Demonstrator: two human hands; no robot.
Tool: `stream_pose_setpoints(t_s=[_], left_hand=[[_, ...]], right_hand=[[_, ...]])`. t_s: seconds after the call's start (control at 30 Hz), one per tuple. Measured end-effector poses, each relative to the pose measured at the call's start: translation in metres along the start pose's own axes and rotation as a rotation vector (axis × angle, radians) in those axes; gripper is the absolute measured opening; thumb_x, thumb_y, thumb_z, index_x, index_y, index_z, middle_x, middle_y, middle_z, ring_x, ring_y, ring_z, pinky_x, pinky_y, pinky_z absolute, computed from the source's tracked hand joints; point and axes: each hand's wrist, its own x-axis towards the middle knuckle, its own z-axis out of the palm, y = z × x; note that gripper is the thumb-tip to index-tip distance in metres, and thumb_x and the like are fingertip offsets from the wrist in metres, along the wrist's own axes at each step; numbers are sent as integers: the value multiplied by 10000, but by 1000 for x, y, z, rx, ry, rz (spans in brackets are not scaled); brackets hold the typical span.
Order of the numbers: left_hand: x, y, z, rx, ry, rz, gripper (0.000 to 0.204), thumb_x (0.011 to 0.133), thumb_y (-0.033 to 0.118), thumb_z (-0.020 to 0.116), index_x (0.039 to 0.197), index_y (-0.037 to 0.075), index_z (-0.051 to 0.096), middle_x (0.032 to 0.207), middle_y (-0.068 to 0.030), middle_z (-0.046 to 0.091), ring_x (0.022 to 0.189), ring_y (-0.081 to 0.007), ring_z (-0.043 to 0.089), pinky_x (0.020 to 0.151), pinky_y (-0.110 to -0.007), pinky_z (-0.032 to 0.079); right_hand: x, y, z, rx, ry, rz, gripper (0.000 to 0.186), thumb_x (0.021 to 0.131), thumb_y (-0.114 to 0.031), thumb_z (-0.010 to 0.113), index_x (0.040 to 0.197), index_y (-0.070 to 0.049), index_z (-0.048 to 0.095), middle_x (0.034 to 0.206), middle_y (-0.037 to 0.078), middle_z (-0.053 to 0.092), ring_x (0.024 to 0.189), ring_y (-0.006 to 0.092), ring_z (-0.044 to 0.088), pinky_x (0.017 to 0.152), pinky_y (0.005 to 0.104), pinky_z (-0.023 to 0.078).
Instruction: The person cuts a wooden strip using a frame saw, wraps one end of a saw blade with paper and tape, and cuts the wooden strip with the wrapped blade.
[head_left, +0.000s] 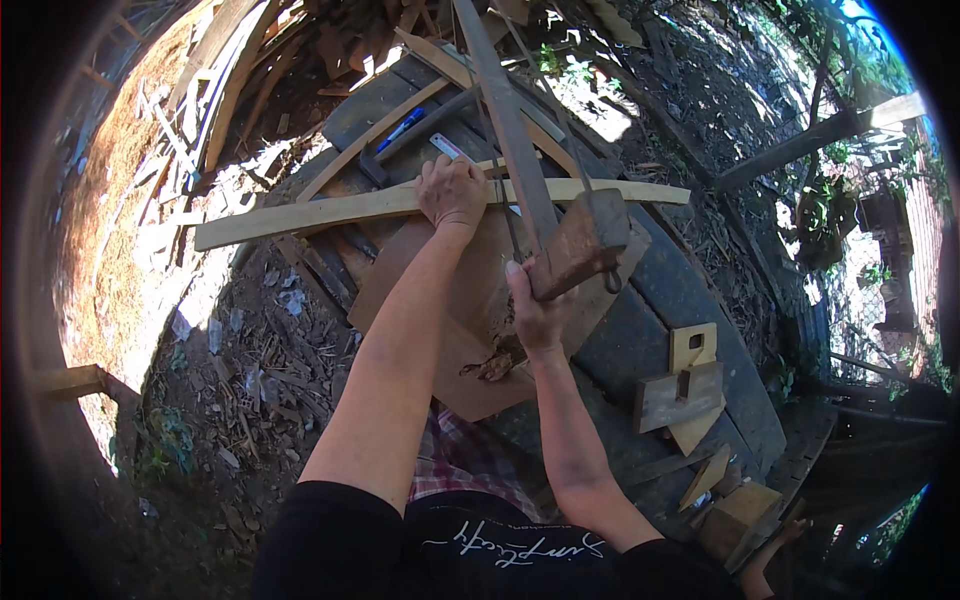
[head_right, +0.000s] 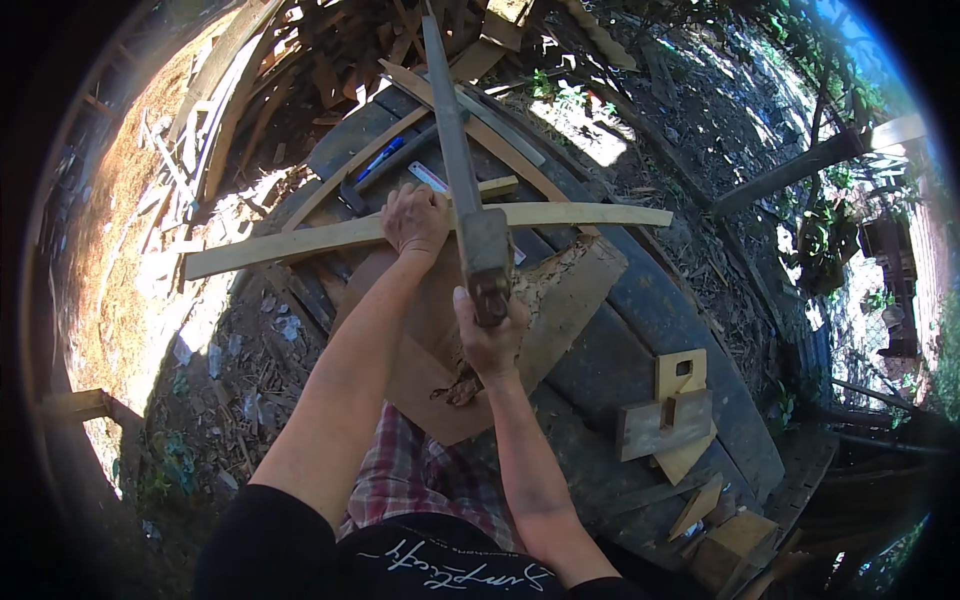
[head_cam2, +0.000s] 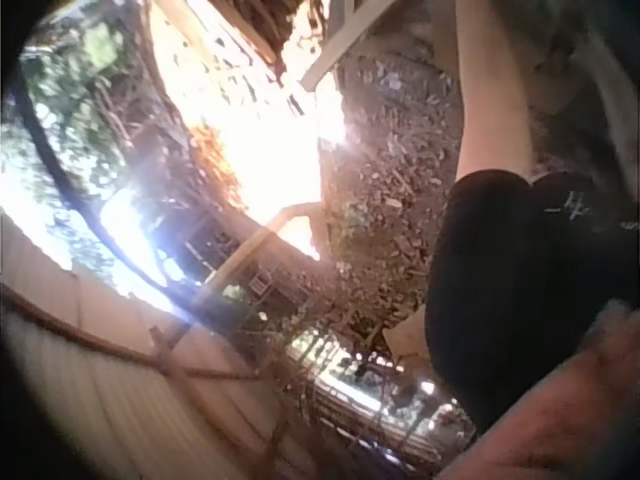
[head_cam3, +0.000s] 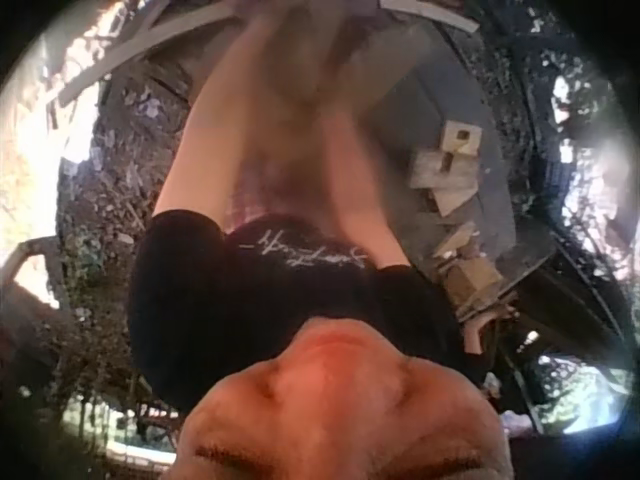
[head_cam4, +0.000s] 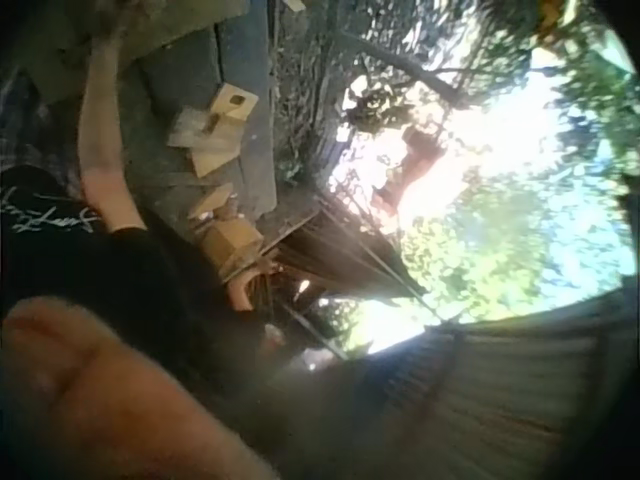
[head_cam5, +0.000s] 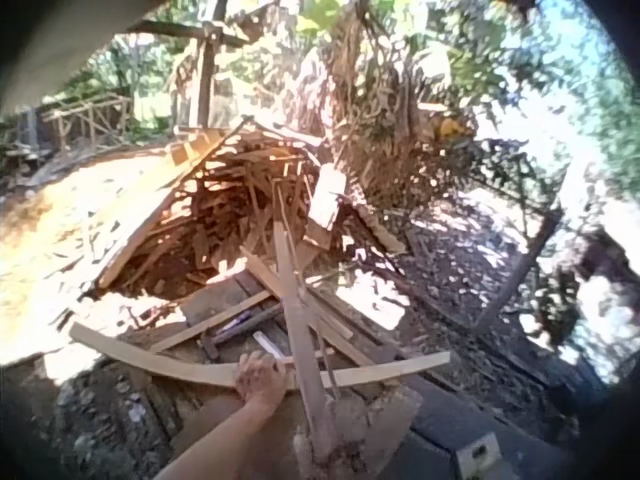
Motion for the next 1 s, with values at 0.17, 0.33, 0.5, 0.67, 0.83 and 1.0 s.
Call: stream_pose_setpoints(t_s=[0.17, 0.33, 0.5, 0.67, 0.83, 1.0], left_hand=[[2, 3, 0, -11, 37, -26, 143, 761, 217, 619, 725, 113, 711, 819, -48, 640, 859, -243, 586, 762, -384, 456], [-1, 0, 1, -49, 10, 20, 149, 754, 213, 614, 679, 102, 678, 818, -48, 644, 840, -261, 590, 744, -390, 454], [1, 1, -2, -39, 12, 0, 146, 764, 215, 612, 698, 105, 682, 804, -45, 634, 842, -257, 589, 750, -388, 448], [2, 3, -1, -54, 35, -22, 147, 770, 213, 610, 696, 108, 680, 805, -44, 632, 849, -257, 588, 749, -388, 448], [0, -2, 1, -80, -7, 38, 146, 766, 214, 613, 689, 107, 676, 803, -43, 632, 845, -258, 586, 748, -387, 448], [1, 1, -2, -71, 23, 8, 142, 758, 207, 613, 686, 103, 676, 794, -49, 633, 831, -264, 587, 748, -391, 453]], right_hand=[[-59, -17, -46, -134, -136, 40, 138, 883, -79, 598, 766, -44, 534, 684, 17, 523, 591, 113, 484, 551, 271, 402], [-58, -13, -34, 252, 2, -11, 158, 889, -73, 579, 748, -64, 507, 675, 21, 512, 570, 89, 463, 525, 252, 384], [10, 30, 9, 59, 1, -38, 107, 883, -107, 626, 854, -72, 529, 646, -5, 513, 533, 82, 454, 485, 253, 364], [-77, -3, -49, 240, -38, 46, 60, 878, -54, 580, 885, -54, 521, 707, 38, 540, 616, 104, 510, 569, 266, 415], [-34, 1, -11, 186, 22, 123, 78, 875, -66, 594, 849, -48, 523, 688, 31, 538, 605, 115, 505, 574, 275, 409], [21, 20, 18, 69, 40, 16, 144, 873, -85, 599, 756, -47, 525, 644, 14, 523, 566, 114, 496, 560, 271, 396]])
